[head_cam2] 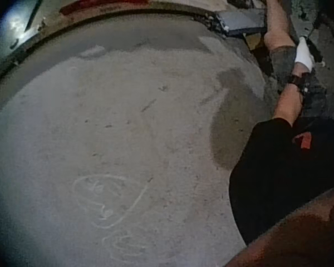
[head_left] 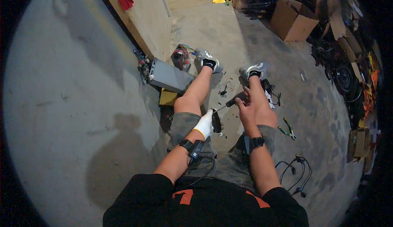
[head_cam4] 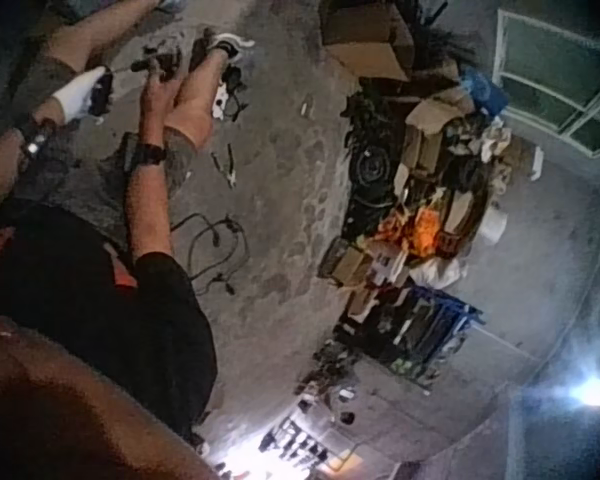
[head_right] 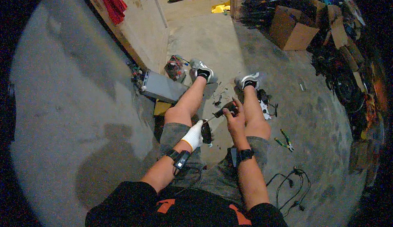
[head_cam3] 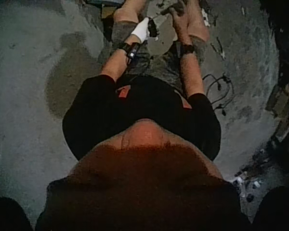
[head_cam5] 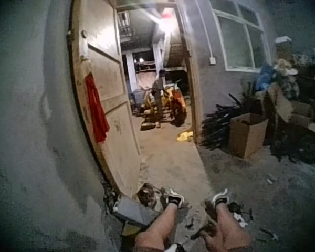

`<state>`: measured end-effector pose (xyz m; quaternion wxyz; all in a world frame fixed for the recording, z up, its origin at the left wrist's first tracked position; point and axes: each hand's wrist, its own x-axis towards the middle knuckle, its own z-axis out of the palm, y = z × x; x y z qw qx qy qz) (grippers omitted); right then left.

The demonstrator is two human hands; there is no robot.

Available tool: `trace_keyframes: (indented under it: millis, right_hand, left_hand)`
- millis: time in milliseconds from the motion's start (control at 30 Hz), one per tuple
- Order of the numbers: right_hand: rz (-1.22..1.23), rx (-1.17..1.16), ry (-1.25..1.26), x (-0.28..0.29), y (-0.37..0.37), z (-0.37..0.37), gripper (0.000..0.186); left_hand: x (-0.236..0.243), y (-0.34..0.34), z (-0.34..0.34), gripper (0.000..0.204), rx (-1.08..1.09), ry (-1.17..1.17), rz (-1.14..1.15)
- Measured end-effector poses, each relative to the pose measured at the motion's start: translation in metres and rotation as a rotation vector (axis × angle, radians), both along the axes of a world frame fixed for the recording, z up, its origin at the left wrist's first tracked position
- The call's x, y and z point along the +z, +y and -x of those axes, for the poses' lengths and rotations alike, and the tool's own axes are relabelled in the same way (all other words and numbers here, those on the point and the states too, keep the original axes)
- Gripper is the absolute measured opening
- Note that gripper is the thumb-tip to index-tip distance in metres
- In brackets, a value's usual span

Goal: Using tools to repair electronic components and managing wiring on the floor.

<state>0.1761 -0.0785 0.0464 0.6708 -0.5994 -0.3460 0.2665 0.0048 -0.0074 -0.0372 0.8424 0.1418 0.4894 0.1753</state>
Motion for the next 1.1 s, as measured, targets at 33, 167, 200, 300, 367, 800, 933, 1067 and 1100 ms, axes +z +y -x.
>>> trace_keyframes:
  millis: [33, 167, 200, 300, 367, 800, 933, 1067, 1100]
  right_hand:
    - [0.042, -0.034, -0.038, 0.002, -0.003, 0.0, 0.053]
    - [-0.004, -0.135, -0.264, -0.004, 0.005, -0.001, 0.053]
    - [-0.064, -0.156, -0.339, -0.005, 0.009, -0.002, 0.053]
    - [-0.176, 0.006, 0.15, -0.002, 0.013, 0.01, 0.052]
    - [-0.163, 0.073, 0.08, -0.001, 0.017, 0.015, 0.053]
    - [-0.045, -0.087, -0.173, -0.018, 0.012, 0.004, 0.065]
    - [-0.102, 0.018, -0.008, -0.019, 0.014, 0.008, 0.068]
    - [-0.011, 0.022, -0.002, -0.019, 0.005, 0.002, 0.067]
    - [-0.009, 0.038, 0.018, -0.014, 0.006, 0.006, 0.066]
  left_hand:
    - [0.007, -0.003, -0.002, 0.035, -0.032, -0.012, -0.001]
    - [-0.008, 0.0, -0.002, 0.034, -0.01, -0.01, -0.04]
    - [-0.015, 0.002, -0.001, 0.034, -0.016, -0.01, -0.036]
    - [-0.037, 0.01, 0.006, 0.034, -0.004, 0.032, -0.048]
    - [-0.047, 0.015, 0.008, 0.035, 0.034, 0.119, -0.087]
    - [-0.007, 0.003, 0.003, 0.042, -0.071, 0.042, -0.064]
    - [-0.016, 0.005, 0.004, 0.04, -0.038, 0.065, -0.053]
    - [0.034, -0.007, -0.001, 0.04, -0.045, 0.03, 0.005]
    - [0.03, -0.006, 0.001, 0.04, -0.033, 0.029, -0.004]
